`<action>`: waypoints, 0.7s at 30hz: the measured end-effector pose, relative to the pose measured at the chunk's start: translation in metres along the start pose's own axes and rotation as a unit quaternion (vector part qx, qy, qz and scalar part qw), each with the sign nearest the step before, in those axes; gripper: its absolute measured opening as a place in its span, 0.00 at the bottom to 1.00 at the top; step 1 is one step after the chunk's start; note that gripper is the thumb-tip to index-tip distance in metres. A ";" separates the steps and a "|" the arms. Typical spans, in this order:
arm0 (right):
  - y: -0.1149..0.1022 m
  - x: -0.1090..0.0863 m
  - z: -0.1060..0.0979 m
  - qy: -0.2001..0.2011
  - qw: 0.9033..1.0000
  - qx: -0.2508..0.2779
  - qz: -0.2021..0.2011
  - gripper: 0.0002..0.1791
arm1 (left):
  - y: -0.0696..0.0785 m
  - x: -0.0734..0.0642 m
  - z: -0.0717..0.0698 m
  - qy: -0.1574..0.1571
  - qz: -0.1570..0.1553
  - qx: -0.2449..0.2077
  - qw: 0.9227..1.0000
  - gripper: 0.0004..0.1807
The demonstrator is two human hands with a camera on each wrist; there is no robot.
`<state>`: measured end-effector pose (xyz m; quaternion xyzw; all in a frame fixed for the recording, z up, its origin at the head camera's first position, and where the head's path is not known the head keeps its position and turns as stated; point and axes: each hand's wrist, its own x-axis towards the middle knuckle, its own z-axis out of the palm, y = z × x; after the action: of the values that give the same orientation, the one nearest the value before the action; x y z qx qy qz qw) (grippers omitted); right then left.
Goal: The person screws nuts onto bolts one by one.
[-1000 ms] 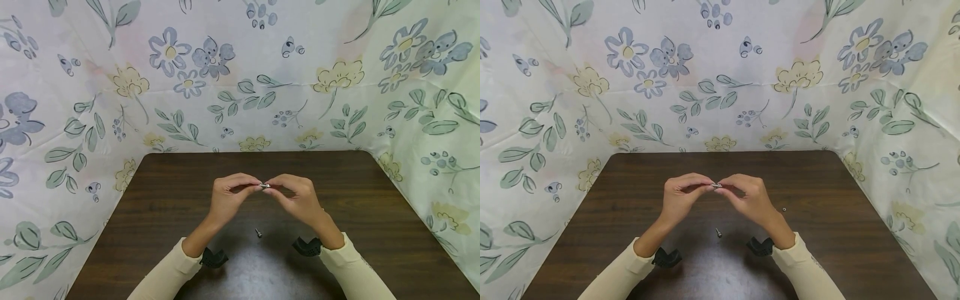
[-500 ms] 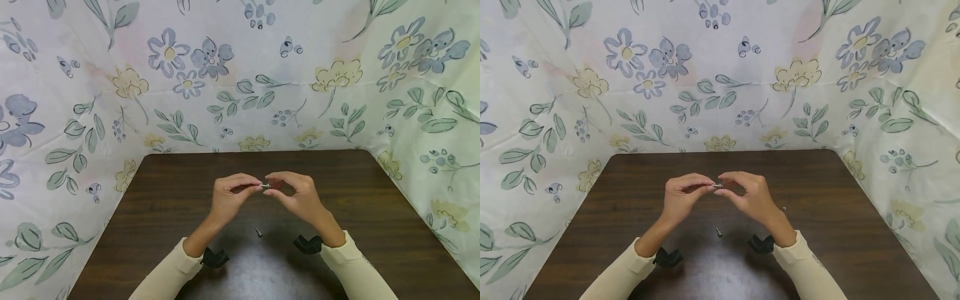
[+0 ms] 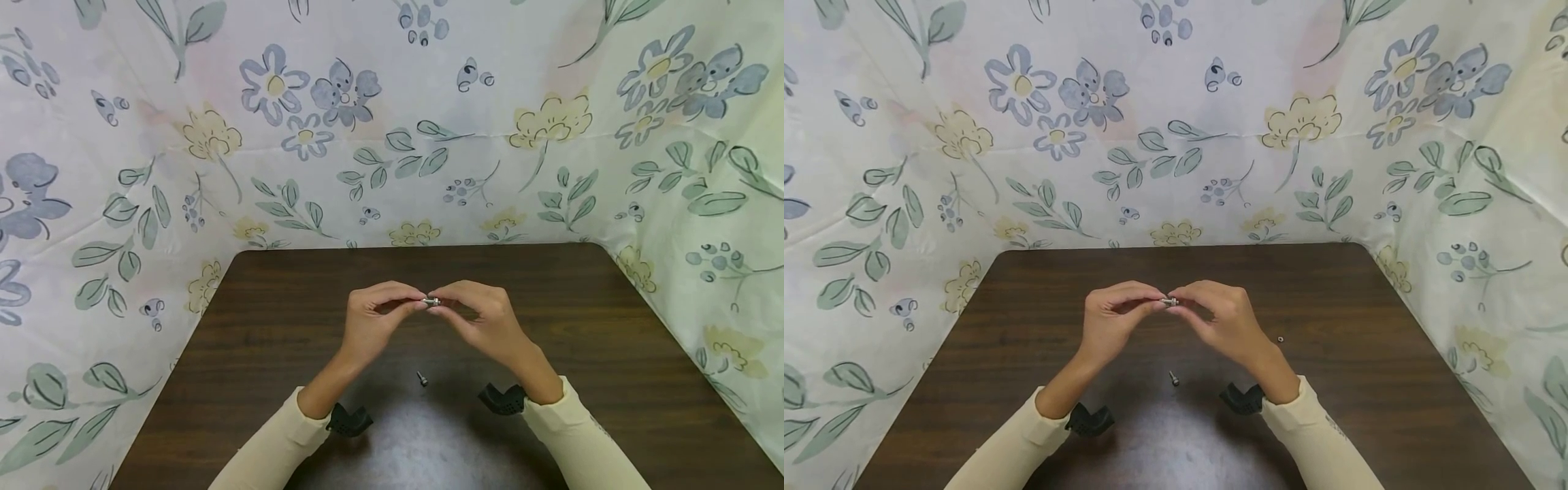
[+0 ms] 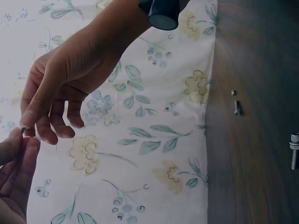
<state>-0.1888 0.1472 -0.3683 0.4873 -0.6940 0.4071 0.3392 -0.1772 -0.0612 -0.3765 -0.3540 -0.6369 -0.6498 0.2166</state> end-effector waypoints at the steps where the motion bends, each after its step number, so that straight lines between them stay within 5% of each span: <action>1: 0.000 0.000 0.000 0.000 1.000 -0.001 -0.002 0.12 | 0.000 0.000 0.000 -0.001 0.000 -0.001 1.000 0.06; 21: -0.002 0.000 -0.003 -0.018 0.999 -0.028 0.032 0.22 | -0.001 0.001 -0.002 -0.002 0.007 0.006 1.000 0.06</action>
<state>-0.1860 0.1499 -0.3666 0.4627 -0.7264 0.3891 0.3268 -0.1788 -0.0630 -0.3763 -0.3584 -0.6390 -0.6434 0.2221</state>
